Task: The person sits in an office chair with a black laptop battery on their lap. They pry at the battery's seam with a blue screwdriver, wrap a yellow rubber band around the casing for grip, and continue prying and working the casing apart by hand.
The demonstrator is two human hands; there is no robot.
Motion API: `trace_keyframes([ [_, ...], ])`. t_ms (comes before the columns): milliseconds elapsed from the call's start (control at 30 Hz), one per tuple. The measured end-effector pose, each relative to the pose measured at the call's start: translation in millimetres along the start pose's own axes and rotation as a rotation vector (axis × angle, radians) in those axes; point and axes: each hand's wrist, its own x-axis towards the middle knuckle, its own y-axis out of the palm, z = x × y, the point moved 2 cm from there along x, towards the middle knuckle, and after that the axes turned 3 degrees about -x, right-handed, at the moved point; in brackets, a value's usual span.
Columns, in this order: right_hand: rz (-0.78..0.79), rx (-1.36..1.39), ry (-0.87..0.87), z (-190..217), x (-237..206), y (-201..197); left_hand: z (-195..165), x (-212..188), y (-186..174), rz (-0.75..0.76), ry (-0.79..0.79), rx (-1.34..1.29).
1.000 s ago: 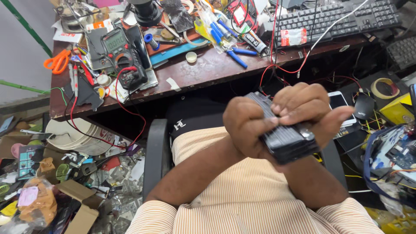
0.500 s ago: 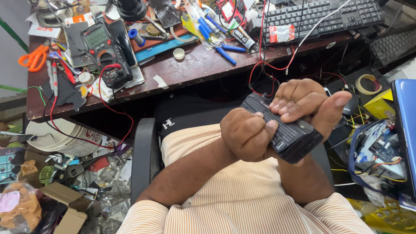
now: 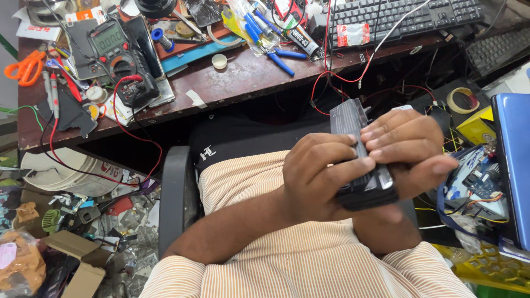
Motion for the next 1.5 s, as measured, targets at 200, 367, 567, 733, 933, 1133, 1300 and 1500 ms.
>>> trace_keyframes([
  [200,0.235,-0.12,0.144,39.0,-7.7,42.6,22.9,-1.6,-28.4,-0.203,-0.003,-0.362],
  [367,0.233,-0.122,0.219,39.9,-1.9,60.2,33.2,-4.6,-37.1,-0.419,-0.208,-0.63],
  [567,0.478,-0.455,-0.039,52.3,7.4,58.3,35.7,-15.7,-37.1,-0.504,-0.283,-0.804],
  [733,0.589,-0.47,-0.009,62.7,23.7,53.4,24.9,-2.0,-25.2,-0.644,-0.451,-0.819],
  [933,0.738,-0.588,0.254,80.8,35.8,12.3,-7.5,34.5,-54.2,-0.032,-0.51,-0.429],
  [1133,0.926,-0.49,0.241,93.3,-24.6,5.7,-33.7,-21.8,-102.7,0.664,-0.624,-0.082],
  [1300,1.029,-0.496,0.209,96.1,-66.6,14.6,-47.9,-56.2,-120.6,0.665,-0.561,0.022],
  [1500,1.078,-0.532,0.182,90.6,-78.1,22.8,-44.0,-76.0,-126.8,0.604,-0.588,0.048],
])
